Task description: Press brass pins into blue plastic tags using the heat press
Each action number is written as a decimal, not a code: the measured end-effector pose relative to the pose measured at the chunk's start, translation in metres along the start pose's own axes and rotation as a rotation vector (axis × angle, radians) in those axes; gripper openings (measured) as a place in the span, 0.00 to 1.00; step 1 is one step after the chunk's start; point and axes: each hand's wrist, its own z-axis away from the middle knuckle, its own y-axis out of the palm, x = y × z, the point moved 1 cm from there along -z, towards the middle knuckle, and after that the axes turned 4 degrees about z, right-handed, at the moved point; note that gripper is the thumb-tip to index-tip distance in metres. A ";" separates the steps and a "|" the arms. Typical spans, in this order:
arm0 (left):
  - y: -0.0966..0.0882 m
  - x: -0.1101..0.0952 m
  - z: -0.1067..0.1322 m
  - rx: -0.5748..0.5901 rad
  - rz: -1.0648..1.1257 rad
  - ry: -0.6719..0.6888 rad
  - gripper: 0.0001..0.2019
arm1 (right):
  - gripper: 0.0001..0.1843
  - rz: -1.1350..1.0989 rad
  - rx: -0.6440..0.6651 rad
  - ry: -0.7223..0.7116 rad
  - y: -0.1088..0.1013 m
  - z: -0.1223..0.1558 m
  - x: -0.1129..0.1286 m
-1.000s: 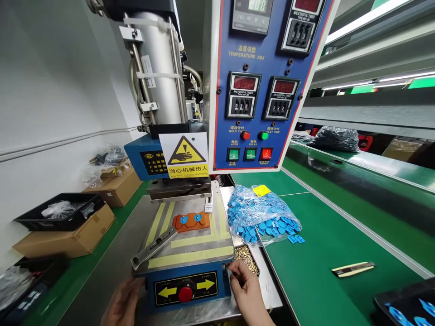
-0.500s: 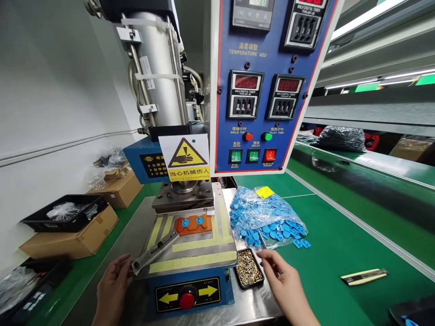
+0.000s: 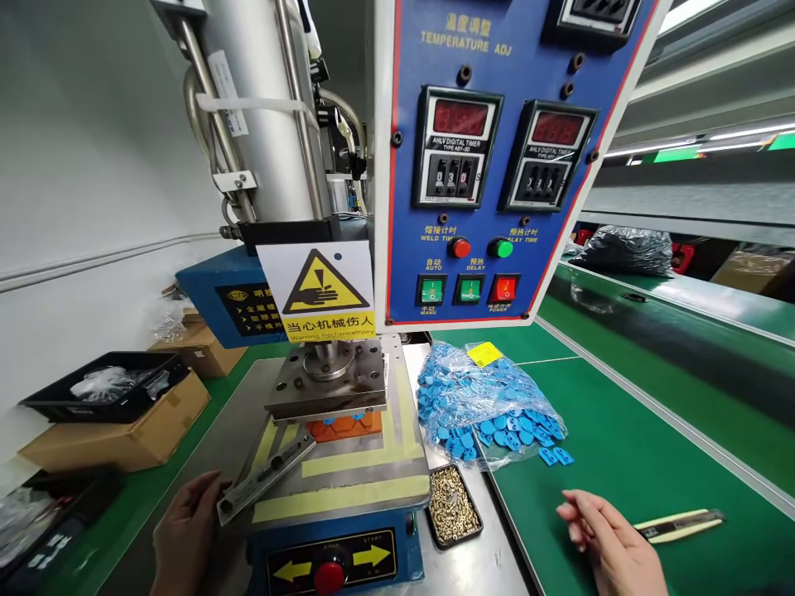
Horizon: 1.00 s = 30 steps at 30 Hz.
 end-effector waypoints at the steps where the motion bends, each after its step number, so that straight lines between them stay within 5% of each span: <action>1: 0.000 0.000 0.000 0.009 -0.012 -0.006 0.23 | 0.24 0.014 0.009 0.001 -0.001 -0.002 -0.001; 11: 0.001 -0.004 -0.002 0.095 -0.118 0.055 0.23 | 0.27 0.433 0.047 -0.080 -0.002 -0.003 -0.001; 30: 0.002 0.004 -0.005 0.177 -0.195 0.114 0.22 | 0.27 0.568 0.097 -0.130 0.016 0.007 0.010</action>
